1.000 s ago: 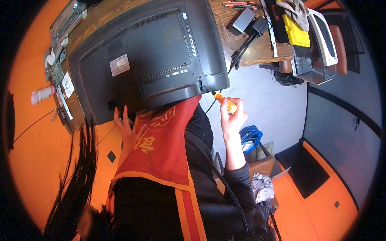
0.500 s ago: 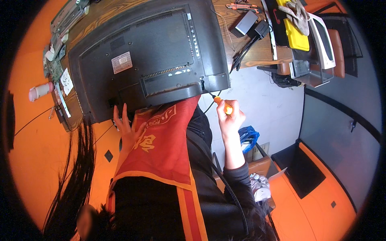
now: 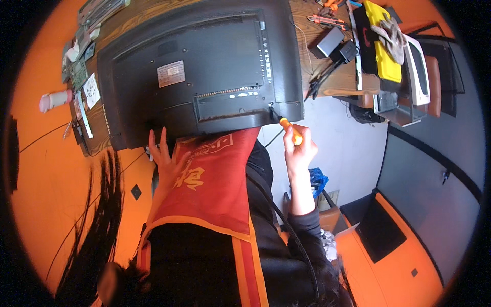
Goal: The person uses a screwdriver to remove multiple screws from the back panel of a CRT television. They systematically loosen and remove screws from various locations on the rear casing while occasionally repositioning the TV on the workbench.
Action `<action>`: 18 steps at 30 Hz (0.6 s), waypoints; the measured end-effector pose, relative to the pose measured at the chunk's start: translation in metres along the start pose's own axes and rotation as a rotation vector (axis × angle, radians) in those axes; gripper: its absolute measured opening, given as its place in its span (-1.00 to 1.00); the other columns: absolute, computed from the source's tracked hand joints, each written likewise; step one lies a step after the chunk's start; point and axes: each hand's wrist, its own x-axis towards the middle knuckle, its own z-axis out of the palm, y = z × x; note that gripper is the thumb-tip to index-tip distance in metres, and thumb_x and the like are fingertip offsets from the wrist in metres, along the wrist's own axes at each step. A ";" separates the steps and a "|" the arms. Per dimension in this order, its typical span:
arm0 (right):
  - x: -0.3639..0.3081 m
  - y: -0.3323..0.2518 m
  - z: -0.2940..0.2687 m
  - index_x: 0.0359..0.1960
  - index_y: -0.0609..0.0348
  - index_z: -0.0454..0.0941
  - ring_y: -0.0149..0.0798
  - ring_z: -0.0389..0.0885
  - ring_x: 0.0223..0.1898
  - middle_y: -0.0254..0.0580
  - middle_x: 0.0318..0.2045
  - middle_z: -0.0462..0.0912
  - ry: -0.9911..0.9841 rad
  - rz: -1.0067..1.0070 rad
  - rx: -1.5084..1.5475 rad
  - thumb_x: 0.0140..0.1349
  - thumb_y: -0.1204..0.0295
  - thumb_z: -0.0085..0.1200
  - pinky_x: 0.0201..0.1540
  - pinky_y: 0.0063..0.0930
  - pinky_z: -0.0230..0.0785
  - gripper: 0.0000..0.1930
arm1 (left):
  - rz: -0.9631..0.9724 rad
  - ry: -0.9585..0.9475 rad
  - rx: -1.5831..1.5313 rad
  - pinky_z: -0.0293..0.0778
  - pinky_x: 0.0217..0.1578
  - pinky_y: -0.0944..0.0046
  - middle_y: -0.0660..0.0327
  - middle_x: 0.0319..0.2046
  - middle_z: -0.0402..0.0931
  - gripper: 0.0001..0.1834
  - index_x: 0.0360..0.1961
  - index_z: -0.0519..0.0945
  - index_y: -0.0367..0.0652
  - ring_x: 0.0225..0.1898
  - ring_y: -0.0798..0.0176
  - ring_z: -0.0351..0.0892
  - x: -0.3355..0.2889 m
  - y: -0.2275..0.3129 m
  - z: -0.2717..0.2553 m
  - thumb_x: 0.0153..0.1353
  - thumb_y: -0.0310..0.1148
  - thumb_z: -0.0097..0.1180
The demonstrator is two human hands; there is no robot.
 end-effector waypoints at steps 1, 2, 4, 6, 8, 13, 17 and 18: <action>0.000 -0.001 0.000 -0.40 0.16 0.48 -0.27 0.64 -0.52 -0.14 -0.55 0.61 -0.014 0.005 -0.004 0.10 0.43 0.15 -0.45 -0.53 0.43 -0.88 | 0.035 -0.015 0.063 -0.03 0.19 -0.03 -0.11 0.29 -0.21 -0.11 0.26 0.15 -0.08 0.27 -0.18 -0.12 0.000 -0.001 -0.001 -0.09 -0.23 0.33; 0.000 -0.001 0.001 -0.40 0.16 0.48 -0.26 0.64 -0.52 -0.14 -0.55 0.61 -0.029 0.007 -0.005 0.10 0.44 0.15 -0.45 -0.53 0.43 -0.88 | 0.066 -0.026 0.127 -0.04 0.19 -0.01 -0.10 0.29 -0.21 -0.15 0.26 0.16 -0.09 0.27 -0.16 -0.11 0.001 -0.001 -0.002 -0.04 -0.21 0.30; 0.001 -0.003 0.002 -0.36 0.16 0.49 -0.25 0.63 -0.51 -0.10 -0.52 0.61 -0.047 -0.038 0.005 0.10 0.46 0.15 -0.42 -0.49 0.43 -0.89 | 0.061 -0.008 0.150 -0.05 0.19 0.00 -0.12 0.28 -0.20 -0.18 0.25 0.17 -0.10 0.27 -0.15 -0.10 0.002 -0.003 -0.005 -0.01 -0.18 0.27; 0.004 -0.006 0.004 -0.34 0.15 0.49 -0.23 0.63 -0.49 -0.11 -0.50 0.61 -0.100 -0.067 0.011 0.10 0.47 0.14 -0.39 -0.46 0.44 -0.89 | -0.014 0.062 0.073 -0.07 0.20 -0.01 -0.15 0.28 -0.18 -0.15 0.25 0.16 -0.11 0.27 -0.16 -0.10 0.001 -0.005 -0.007 -0.05 -0.18 0.29; 0.007 -0.012 0.011 -0.31 0.17 0.49 -0.23 0.63 -0.45 -0.11 -0.47 0.62 -0.159 -0.044 0.028 0.12 0.47 0.12 -0.36 -0.44 0.45 -0.88 | -0.036 0.110 0.104 -0.08 0.21 -0.01 -0.14 0.27 -0.17 -0.15 0.25 0.17 -0.10 0.27 -0.17 -0.11 0.001 -0.012 -0.012 -0.06 -0.16 0.29; 0.018 -0.041 0.036 -0.27 0.23 0.47 -0.28 0.62 -0.40 -0.11 -0.41 0.62 -0.256 -0.238 0.041 0.16 0.47 0.09 -0.32 -0.46 0.45 -0.85 | -0.194 0.259 0.069 -0.06 0.20 -0.04 -0.12 0.26 -0.12 -0.34 0.22 0.21 -0.10 0.25 -0.17 -0.06 -0.007 -0.053 -0.031 0.08 -0.27 0.14; 0.024 -0.080 0.058 -0.22 0.30 0.47 -0.36 0.61 -0.38 -0.10 -0.37 0.63 -0.352 -0.306 0.076 0.18 0.48 0.07 -0.29 -0.51 0.45 -0.82 | -0.318 0.398 0.061 -0.02 0.18 -0.03 -0.09 0.24 -0.07 -0.46 0.16 0.29 -0.14 0.22 -0.17 -0.01 -0.015 -0.113 -0.049 0.13 -0.33 0.08; 0.025 -0.091 0.065 -0.20 0.30 0.48 -0.37 0.60 -0.38 -0.09 -0.36 0.63 -0.353 -0.341 0.110 0.18 0.49 0.07 -0.28 -0.51 0.44 -0.81 | -0.370 0.408 0.047 -0.01 0.18 -0.03 -0.09 0.23 -0.06 -0.48 0.14 0.30 -0.15 0.22 -0.17 0.00 -0.018 -0.129 -0.053 0.14 -0.35 0.07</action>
